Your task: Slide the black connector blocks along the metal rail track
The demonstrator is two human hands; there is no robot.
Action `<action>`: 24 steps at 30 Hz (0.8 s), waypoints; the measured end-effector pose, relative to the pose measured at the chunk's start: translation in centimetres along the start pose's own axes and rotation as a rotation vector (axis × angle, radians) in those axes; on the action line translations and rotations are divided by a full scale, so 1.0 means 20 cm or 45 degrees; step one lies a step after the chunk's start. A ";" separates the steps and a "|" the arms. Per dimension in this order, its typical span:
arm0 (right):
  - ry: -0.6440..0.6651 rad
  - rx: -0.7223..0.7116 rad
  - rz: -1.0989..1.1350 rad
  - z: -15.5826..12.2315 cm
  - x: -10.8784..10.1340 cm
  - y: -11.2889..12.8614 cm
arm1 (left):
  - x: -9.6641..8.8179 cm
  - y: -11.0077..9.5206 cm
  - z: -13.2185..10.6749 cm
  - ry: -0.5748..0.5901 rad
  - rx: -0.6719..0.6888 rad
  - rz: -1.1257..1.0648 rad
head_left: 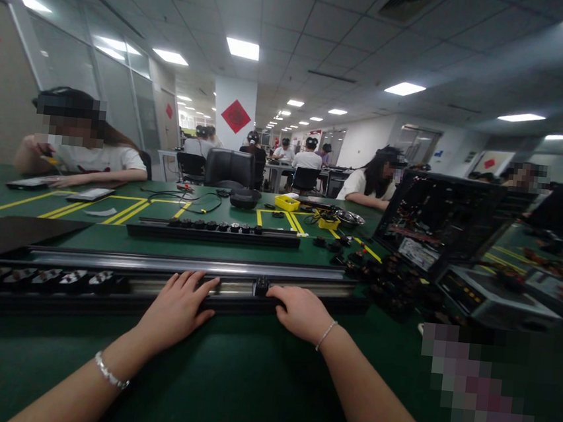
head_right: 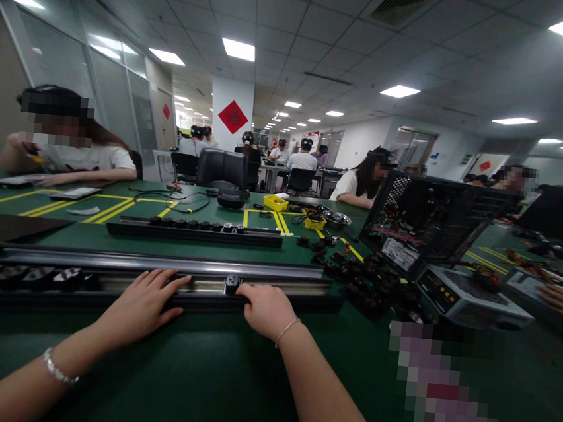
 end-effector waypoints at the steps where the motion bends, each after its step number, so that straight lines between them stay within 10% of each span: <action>1: 0.015 -0.008 0.005 0.00 0.00 0.00 | 0.00 0.00 0.00 -0.001 0.001 -0.001; 24: 0.116 0.100 0.006 -0.03 -0.03 -0.10 | -0.01 0.00 0.00 0.045 -0.013 0.012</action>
Point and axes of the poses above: each hand's wrist, its own z-axis towards the middle knuckle, its own x-axis out of the palm, y = z × x, the point moved 7 cm from there along z, towards the middle knuckle, and after that the axes turned 5 degrees about -z, right-handed, at the moved point
